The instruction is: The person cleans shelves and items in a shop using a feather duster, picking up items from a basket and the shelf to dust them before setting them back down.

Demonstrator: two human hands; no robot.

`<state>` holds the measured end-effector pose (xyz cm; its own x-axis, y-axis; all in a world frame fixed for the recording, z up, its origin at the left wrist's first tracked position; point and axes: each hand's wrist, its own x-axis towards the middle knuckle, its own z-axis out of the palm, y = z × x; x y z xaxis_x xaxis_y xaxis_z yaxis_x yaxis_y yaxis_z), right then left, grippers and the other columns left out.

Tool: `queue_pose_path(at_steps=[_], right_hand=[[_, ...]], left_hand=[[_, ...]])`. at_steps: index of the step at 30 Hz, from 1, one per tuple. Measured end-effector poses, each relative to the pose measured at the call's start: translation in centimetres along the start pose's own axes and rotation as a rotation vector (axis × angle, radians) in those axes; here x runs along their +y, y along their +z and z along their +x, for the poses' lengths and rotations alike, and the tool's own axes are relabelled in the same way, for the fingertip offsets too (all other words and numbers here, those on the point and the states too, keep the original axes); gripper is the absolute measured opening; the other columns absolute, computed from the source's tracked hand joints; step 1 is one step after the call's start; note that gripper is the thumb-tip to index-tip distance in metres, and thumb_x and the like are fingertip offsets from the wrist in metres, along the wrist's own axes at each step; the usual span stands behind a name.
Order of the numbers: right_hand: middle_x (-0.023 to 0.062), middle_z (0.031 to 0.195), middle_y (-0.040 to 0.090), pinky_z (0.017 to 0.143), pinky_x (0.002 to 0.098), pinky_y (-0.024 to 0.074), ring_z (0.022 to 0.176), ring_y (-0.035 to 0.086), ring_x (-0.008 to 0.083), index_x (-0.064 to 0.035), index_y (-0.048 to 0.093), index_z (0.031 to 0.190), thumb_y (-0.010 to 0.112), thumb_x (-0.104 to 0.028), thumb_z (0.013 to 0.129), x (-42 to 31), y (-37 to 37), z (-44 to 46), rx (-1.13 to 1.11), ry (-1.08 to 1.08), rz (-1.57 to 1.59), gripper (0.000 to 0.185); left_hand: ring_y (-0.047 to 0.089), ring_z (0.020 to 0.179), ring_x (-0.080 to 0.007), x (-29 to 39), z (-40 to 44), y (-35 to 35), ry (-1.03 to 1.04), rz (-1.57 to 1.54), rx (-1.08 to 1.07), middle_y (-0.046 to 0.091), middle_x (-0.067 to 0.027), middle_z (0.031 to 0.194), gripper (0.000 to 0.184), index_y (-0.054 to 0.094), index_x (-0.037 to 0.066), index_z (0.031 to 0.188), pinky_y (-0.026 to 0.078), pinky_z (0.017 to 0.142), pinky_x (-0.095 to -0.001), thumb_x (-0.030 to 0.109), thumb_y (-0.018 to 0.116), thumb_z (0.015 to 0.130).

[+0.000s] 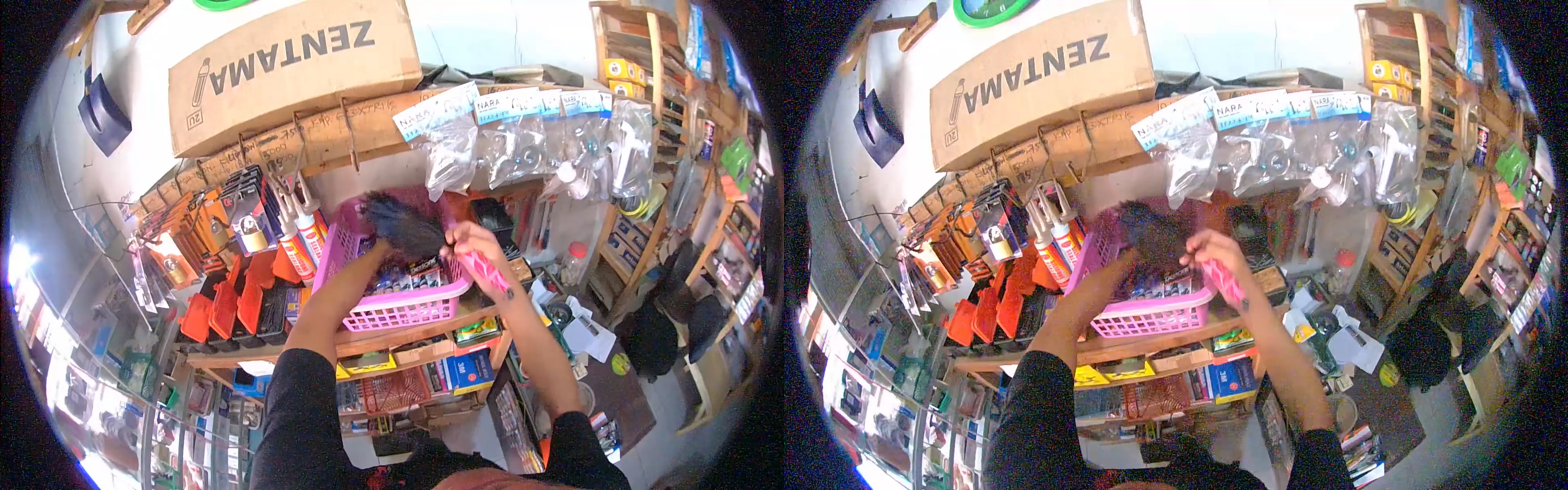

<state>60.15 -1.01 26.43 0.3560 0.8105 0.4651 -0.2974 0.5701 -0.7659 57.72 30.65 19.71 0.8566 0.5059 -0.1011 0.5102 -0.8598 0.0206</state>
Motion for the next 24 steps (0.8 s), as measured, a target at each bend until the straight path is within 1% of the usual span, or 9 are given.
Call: queue_pose_path(at_steps=[5,6,10,14,15,18,19,21,24], right_hand=[[0.0119,0.117,0.054,0.091,0.0436,0.0526,0.089,0.064,0.0244,-0.0030,0.051,0.112,0.059,0.007,0.074,-0.9,4.8,-7.0,0.013,-0.020,0.056,0.040],[0.0148,0.128,0.051,0.085,0.0441,0.0559,0.092,0.066,0.0266,-0.0035,0.047,0.123,0.058,0.012,0.073,0.1,5.0,-8.0,-0.001,-0.089,0.085,0.054],[0.0201,0.134,0.051,0.069,0.0329,0.0592,0.085,0.069,0.0265,-0.0082,0.033,0.142,0.059,0.012,0.074,0.2,7.4,-13.7,0.308,0.153,0.004,0.076],[0.0209,0.125,0.055,0.067,0.0302,0.0583,0.083,0.069,0.0251,-0.0059,0.040,0.137,0.059,0.010,0.079,1.2,8.2,-19.1,0.304,0.327,0.209,0.063],[0.0191,0.120,0.057,0.059,0.0289,0.0558,0.073,0.067,0.0228,-0.0049,0.042,0.135,0.059,0.003,0.085,1.1,9.5,-20.1,0.400,0.317,0.178,0.054],[0.0158,0.112,0.060,0.051,0.0282,0.0515,0.061,0.064,0.0202,-0.0045,0.043,0.133,0.059,-0.007,0.092,1.9,7.9,-24.2,0.388,0.391,0.189,0.044],[0.0148,0.100,0.064,0.044,0.0276,0.0464,0.051,0.060,0.0179,-0.0056,0.045,0.131,0.056,-0.014,0.097,1.6,8.2,-25.0,0.451,0.453,0.103,0.037],[0.0102,0.085,0.063,0.040,0.0254,0.0435,0.050,0.059,0.0147,-0.0089,0.047,0.131,0.057,-0.017,0.097,1.8,7.4,-27.1,0.473,0.458,0.129,0.036],[0.0068,0.079,0.062,0.037,0.0255,0.0415,0.047,0.056,0.0124,-0.0110,0.050,0.130,0.054,-0.020,0.099,2.4,6.8,-30.0,0.535,0.492,0.172,0.032]], left_hand=[[0.060,0.104,-0.0225,-2.1,-0.7,-2.1,0.073,-0.110,0.147,0.063,-0.0130,0.106,0.052,0.058,0.008,0.118,0.048,0.084,-0.0388,0.043,0.063,0.080],[0.060,0.103,-0.0222,-2.4,-0.8,-3.0,0.097,-0.152,0.200,0.063,-0.0132,0.104,0.050,0.059,0.008,0.117,0.048,0.083,-0.0387,0.041,0.062,0.080],[0.062,0.099,-0.0210,-4.0,-1.0,-8.3,0.235,-0.337,0.442,0.064,-0.0143,0.098,0.044,0.060,0.005,0.113,0.049,0.080,-0.0384,0.037,0.061,0.083],[0.063,0.095,-0.0198,-4.0,-2.2,-13.0,0.405,-0.626,0.597,0.066,-0.0153,0.092,0.038,0.062,0.003,0.109,0.051,0.076,-0.0382,0.033,0.059,0.085],[0.064,0.094,-0.0195,-3.5,-2.7,-13.9,0.437,-0.749,0.595,0.066,-0.0156,0.091,0.037,0.062,0.002,0.108,0.051,0.075,-0.0381,0.031,0.058,0.086],[0.064,0.091,-0.0222,0.2,-6.2,-15.8,0.379,-1.407,0.377,0.068,-0.0137,0.091,0.031,0.062,0.002,0.105,0.051,0.076,-0.0388,0.027,0.058,0.087],[0.064,0.091,-0.0234,1.8,-8.0,-15.8,0.397,-1.500,0.358,0.068,-0.0135,0.092,0.030,0.062,0.002,0.107,0.051,0.076,-0.0398,0.025,0.058,0.087],[0.064,0.090,-0.0259,4.6,-12.1,-16.2,0.440,-1.685,0.339,0.068,-0.0131,0.092,0.029,0.061,0.001,0.109,0.051,0.077,-0.0420,0.020,0.057,0.088],[0.065,0.092,-0.0285,6.0,-18.6,-13.0,0.671,-2.069,0.068,0.067,-0.0150,0.096,0.030,0.060,-0.001,0.112,0.052,0.077,-0.0425,0.013,0.055,0.086]])
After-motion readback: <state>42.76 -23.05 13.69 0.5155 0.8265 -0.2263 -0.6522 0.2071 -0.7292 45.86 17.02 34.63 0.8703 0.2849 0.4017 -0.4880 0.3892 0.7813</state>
